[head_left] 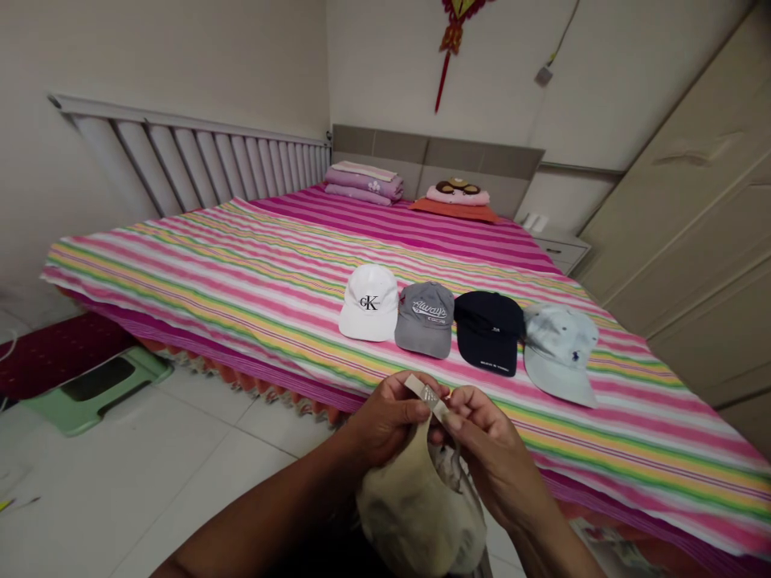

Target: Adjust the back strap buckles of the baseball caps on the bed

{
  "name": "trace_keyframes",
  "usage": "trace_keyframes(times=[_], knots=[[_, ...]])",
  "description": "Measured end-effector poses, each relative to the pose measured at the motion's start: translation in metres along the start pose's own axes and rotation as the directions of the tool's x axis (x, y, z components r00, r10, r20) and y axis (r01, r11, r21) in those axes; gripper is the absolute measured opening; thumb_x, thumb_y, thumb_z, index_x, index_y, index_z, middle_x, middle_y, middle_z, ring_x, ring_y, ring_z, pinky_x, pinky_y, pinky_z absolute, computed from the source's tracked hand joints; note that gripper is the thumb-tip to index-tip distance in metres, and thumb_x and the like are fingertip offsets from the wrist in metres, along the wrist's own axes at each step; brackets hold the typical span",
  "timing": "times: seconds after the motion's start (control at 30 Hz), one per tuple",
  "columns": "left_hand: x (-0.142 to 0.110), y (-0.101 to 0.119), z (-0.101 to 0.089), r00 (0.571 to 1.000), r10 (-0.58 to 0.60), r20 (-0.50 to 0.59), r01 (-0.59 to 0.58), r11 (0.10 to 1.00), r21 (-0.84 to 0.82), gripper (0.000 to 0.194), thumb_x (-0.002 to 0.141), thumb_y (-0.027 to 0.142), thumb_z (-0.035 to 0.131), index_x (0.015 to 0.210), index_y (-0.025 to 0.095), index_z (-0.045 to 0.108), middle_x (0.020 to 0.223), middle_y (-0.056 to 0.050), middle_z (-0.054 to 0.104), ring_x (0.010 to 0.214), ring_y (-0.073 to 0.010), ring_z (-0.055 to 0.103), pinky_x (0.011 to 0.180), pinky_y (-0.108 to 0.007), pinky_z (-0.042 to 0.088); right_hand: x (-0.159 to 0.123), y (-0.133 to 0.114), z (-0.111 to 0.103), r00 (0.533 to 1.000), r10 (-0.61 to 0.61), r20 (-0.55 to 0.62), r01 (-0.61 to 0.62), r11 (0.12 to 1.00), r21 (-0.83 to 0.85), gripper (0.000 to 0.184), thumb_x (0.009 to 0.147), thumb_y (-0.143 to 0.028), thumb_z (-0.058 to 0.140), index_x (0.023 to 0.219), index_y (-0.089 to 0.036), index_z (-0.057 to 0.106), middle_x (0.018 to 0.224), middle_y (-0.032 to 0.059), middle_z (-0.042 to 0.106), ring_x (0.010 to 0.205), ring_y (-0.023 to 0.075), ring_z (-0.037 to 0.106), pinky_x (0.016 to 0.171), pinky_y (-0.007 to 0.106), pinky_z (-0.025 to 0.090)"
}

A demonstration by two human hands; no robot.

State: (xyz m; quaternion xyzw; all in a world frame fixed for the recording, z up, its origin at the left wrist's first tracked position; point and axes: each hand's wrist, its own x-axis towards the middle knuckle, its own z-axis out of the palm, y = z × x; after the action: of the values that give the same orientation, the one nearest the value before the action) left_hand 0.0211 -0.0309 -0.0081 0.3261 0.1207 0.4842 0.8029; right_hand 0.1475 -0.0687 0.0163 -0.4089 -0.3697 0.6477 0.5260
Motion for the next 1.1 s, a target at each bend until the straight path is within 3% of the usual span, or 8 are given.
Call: trace_keyframes(times=[0.1,0.2,0.4,0.57,0.77,0.93,1.03,1.1], knots=[[0.0,0.001,-0.001,0.999,0.009,-0.034,-0.009,1.0,0.006,0.03,0.05,0.024,0.078,0.073,0.013,0.062,0.069,-0.002,0.06,0.055,-0.0103,0.054,0.055,-0.024,0.042,-0.001,0.001,-0.003,0.999,0.033,-0.007,-0.033,0.997,-0.064,0.029,0.066,-0.038,0.069,0.079,-0.017,0.053,0.062,0.0001,0.059,0.05,0.0101,0.05,0.048,0.021,0.036],[0.001,0.0,-0.001,0.999,0.014,-0.033,-0.014,1.0,-0.001,0.03,0.05,0.023,0.078,0.073,0.013,0.062,0.076,-0.003,0.06,0.06,-0.0103,0.054,0.059,-0.024,0.042,0.001,0.003,-0.004,0.998,0.065,-0.011,-0.066,0.992,-0.111,0.026,0.067,-0.037,0.067,0.065,-0.015,0.053,0.051,-0.0005,0.056,0.044,0.0083,0.045,0.044,0.02,0.032],[0.0,-0.003,-0.001,0.999,0.031,0.011,-0.031,0.997,0.073,0.029,0.054,0.023,0.077,0.077,0.013,0.063,0.071,-0.003,0.06,0.057,-0.0108,0.054,0.061,-0.026,0.042,0.003,0.002,0.0,0.995,0.093,-0.021,-0.093,0.995,0.029,0.028,0.063,-0.032,0.071,0.057,-0.014,0.051,0.047,-0.0032,0.051,0.04,0.005,0.04,0.043,0.017,0.031],[0.0,-0.005,-0.003,0.997,0.043,-0.056,-0.038,0.996,0.081,0.029,0.053,0.025,0.077,0.077,0.014,0.063,0.07,-0.003,0.059,0.065,-0.0133,0.057,0.068,-0.028,0.043,0.0,0.003,-0.001,0.988,0.15,0.045,-0.152,0.987,0.046,0.028,0.066,-0.038,0.068,0.067,-0.014,0.055,0.054,-0.0007,0.055,0.043,0.0072,0.045,0.044,0.019,0.033],[0.001,-0.01,-0.001,0.997,0.049,-0.055,-0.047,0.998,0.038,0.029,0.051,0.021,0.077,0.077,0.015,0.064,0.07,-0.002,0.06,0.059,-0.0114,0.054,0.063,-0.027,0.042,0.0,0.005,0.005,0.997,0.077,0.003,-0.076,0.993,-0.088,0.031,0.055,-0.032,0.076,0.061,-0.015,0.051,0.049,-0.0048,0.046,0.044,0.0058,0.036,0.044,0.018,0.028],[-0.006,-0.007,0.009,0.99,0.144,0.011,-0.144,0.977,0.156,0.025,0.056,0.02,0.074,0.079,0.017,0.066,0.081,-0.003,0.059,0.069,-0.0129,0.055,0.07,-0.027,0.041,-0.007,0.006,0.007,1.0,0.016,-0.014,-0.018,0.994,-0.105,0.027,0.055,-0.029,0.075,0.066,-0.017,0.054,0.056,-0.0035,0.05,0.05,0.0084,0.041,0.049,0.02,0.034],[-0.01,-0.004,0.012,0.974,0.221,0.048,-0.226,0.941,0.253,0.022,0.063,0.029,0.069,0.081,0.016,0.068,0.088,-0.006,0.058,0.08,-0.017,0.054,0.074,-0.029,0.04,-0.014,0.005,0.002,0.992,-0.114,-0.056,0.096,0.96,-0.262,0.019,0.063,-0.031,0.069,0.067,-0.018,0.054,0.056,-0.0033,0.049,0.052,0.0096,0.041,0.048,0.02,0.033],[-0.01,-0.003,0.011,0.974,0.227,0.023,-0.221,0.916,0.334,0.022,0.07,0.033,0.061,0.08,0.014,0.068,0.085,-0.008,0.059,0.079,-0.0176,0.054,0.073,-0.028,0.04,-0.016,0.003,-0.003,0.974,-0.224,-0.029,0.188,0.876,-0.445,0.014,0.07,-0.031,0.061,0.068,-0.019,0.055,0.058,-0.0019,0.051,0.052,0.0108,0.041,0.048,0.021,0.033]])
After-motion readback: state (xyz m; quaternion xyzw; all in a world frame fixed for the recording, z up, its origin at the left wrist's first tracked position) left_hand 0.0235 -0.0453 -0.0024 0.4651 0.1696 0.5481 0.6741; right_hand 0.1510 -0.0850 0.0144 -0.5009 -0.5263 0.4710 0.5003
